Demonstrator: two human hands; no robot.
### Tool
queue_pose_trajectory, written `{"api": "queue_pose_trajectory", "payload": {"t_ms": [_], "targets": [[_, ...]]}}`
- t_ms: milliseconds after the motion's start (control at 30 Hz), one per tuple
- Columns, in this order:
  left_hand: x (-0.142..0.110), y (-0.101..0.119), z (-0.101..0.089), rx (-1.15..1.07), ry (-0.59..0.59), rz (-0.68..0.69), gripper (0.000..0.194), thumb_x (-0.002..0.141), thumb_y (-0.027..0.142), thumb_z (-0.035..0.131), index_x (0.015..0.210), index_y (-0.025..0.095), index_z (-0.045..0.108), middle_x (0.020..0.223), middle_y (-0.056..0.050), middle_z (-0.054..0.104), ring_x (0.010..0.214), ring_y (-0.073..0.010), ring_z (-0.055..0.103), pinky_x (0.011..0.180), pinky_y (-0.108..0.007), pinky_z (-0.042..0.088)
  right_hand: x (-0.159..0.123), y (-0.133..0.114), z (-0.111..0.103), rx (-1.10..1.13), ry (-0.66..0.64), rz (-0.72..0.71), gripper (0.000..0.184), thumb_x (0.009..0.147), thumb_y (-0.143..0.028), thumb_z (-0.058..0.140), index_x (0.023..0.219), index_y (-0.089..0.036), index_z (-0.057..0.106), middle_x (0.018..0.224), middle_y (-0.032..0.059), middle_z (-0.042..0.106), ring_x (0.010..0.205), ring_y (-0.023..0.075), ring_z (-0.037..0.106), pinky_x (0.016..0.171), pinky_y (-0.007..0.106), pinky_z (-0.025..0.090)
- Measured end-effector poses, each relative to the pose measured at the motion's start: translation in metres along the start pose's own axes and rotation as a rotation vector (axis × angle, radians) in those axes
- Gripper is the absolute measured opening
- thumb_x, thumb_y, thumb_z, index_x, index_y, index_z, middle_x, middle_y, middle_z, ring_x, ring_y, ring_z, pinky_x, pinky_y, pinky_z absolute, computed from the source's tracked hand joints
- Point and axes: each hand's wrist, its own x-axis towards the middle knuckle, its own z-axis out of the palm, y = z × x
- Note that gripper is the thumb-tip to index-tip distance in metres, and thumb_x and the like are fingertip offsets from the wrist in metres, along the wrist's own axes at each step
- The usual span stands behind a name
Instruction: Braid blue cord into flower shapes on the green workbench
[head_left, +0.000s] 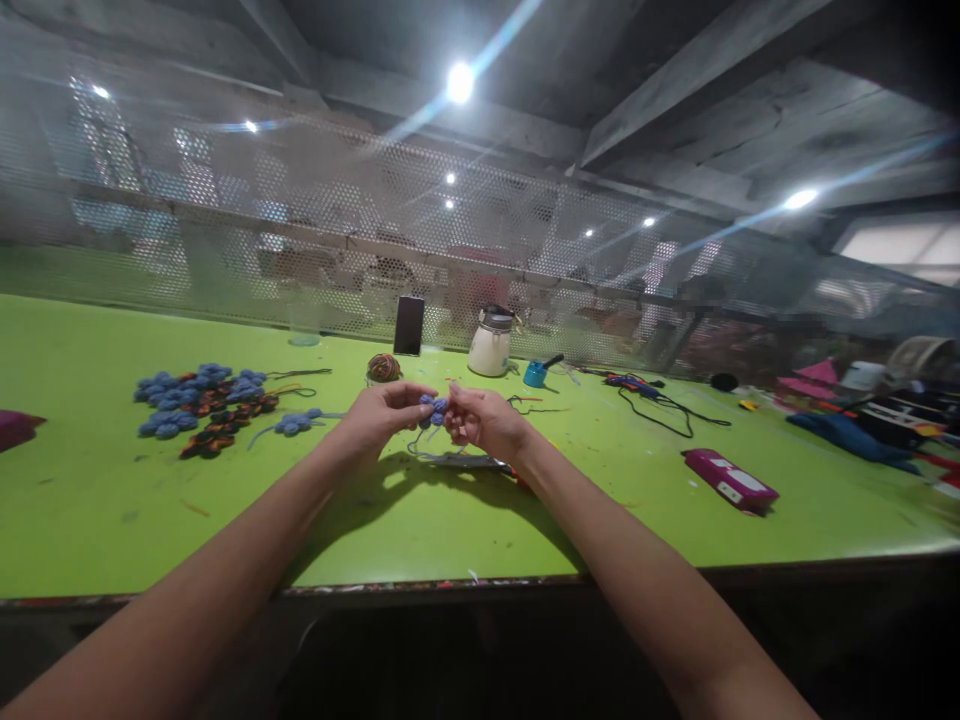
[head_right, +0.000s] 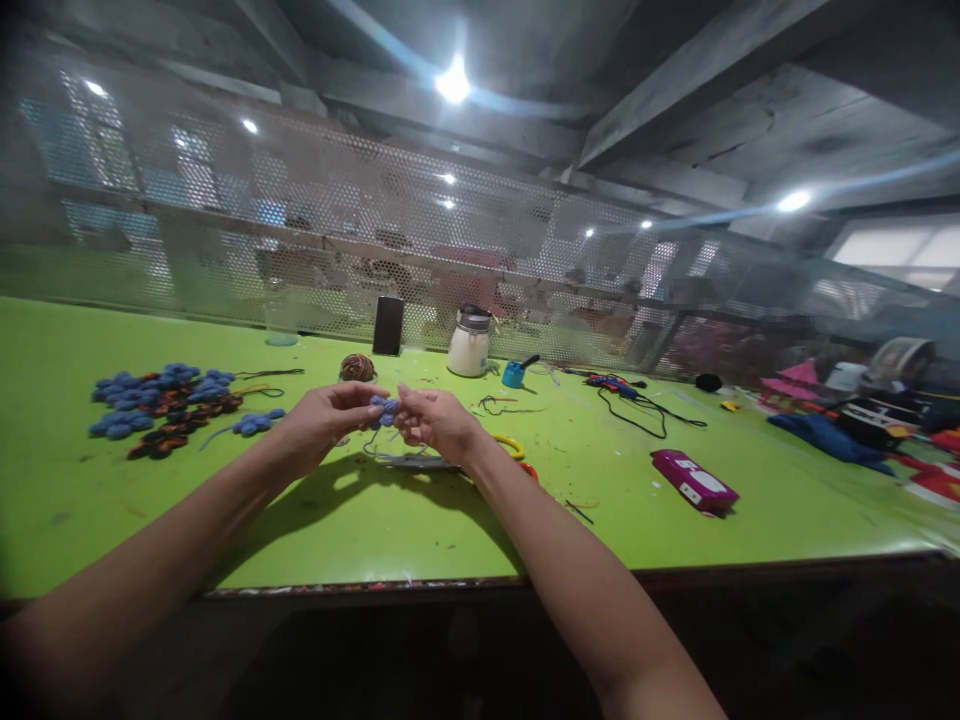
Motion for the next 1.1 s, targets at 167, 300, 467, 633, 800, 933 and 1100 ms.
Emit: {"api": "queue_pose_trajectory", "payload": {"t_ms": [167, 300, 467, 633, 800, 933, 1100], "targets": [[-0.001, -0.001, 0.000, -0.022, -0.048, -0.017, 0.028, 0.060, 0.012, 0.074, 0.088, 0.014, 0.069, 0.069, -0.005, 0.068, 0.059, -0.0118, 0.055, 0.057, -0.023, 0.038, -0.003, 0.000, 0.002, -0.022, 0.015, -0.035, 0.029, 0.062, -0.028, 0.078, 0.071, -0.011, 0.057, 0.058, -0.0010, 0.058, 0.047, 0.0055, 0.047, 0.046, 0.019, 0.035], [0.001, -0.005, -0.003, -0.053, -0.137, -0.015, 0.037, 0.059, 0.010, 0.073, 0.095, 0.015, 0.067, 0.074, -0.005, 0.069, 0.069, -0.0141, 0.059, 0.066, -0.025, 0.041, -0.004, 0.000, 0.006, -0.008, -0.010, -0.005, 0.029, 0.062, -0.028, 0.077, 0.068, -0.011, 0.054, 0.053, -0.0037, 0.051, 0.042, 0.0029, 0.038, 0.042, 0.017, 0.025], [0.004, -0.006, -0.003, -0.017, -0.073, 0.010, 0.034, 0.055, 0.003, 0.069, 0.087, 0.015, 0.069, 0.066, -0.002, 0.066, 0.060, -0.0116, 0.056, 0.062, -0.025, 0.041, -0.005, 0.002, 0.009, 0.023, -0.159, 0.030, 0.025, 0.068, -0.026, 0.073, 0.069, -0.012, 0.052, 0.053, -0.0064, 0.042, 0.042, 0.0011, 0.029, 0.042, 0.016, 0.019], [0.007, -0.010, -0.002, -0.007, -0.104, 0.008, 0.035, 0.055, 0.002, 0.069, 0.088, 0.013, 0.067, 0.064, -0.001, 0.065, 0.061, -0.0127, 0.057, 0.065, -0.028, 0.041, -0.005, 0.002, 0.000, -0.015, -0.215, 0.057, 0.024, 0.070, -0.027, 0.071, 0.074, -0.013, 0.052, 0.052, -0.0073, 0.038, 0.043, 0.0026, 0.028, 0.042, 0.017, 0.018], [0.005, -0.007, -0.006, -0.012, -0.207, -0.057, 0.040, 0.059, 0.009, 0.071, 0.099, 0.012, 0.063, 0.077, -0.005, 0.067, 0.071, -0.0149, 0.059, 0.071, -0.030, 0.041, -0.005, -0.001, -0.008, -0.093, -0.186, 0.085, 0.026, 0.071, -0.032, 0.070, 0.076, -0.012, 0.054, 0.057, -0.0032, 0.049, 0.046, 0.0043, 0.037, 0.043, 0.017, 0.023], [0.003, -0.005, -0.007, 0.012, -0.231, -0.052, 0.043, 0.061, 0.013, 0.072, 0.103, 0.011, 0.061, 0.079, -0.006, 0.067, 0.072, -0.0153, 0.059, 0.071, -0.030, 0.040, -0.005, -0.001, -0.004, -0.157, -0.131, 0.073, 0.030, 0.073, -0.039, 0.068, 0.074, -0.012, 0.056, 0.057, -0.0036, 0.049, 0.045, 0.0042, 0.039, 0.042, 0.017, 0.023], [0.003, -0.005, -0.005, 0.052, -0.217, -0.029, 0.044, 0.061, 0.013, 0.071, 0.103, 0.011, 0.062, 0.072, -0.004, 0.065, 0.068, -0.0143, 0.057, 0.068, -0.029, 0.039, -0.004, 0.001, 0.002, -0.243, -0.047, -0.019, 0.028, 0.067, -0.034, 0.073, 0.069, -0.013, 0.055, 0.048, -0.0057, 0.047, 0.041, 0.0040, 0.036, 0.041, 0.018, 0.021]]}}
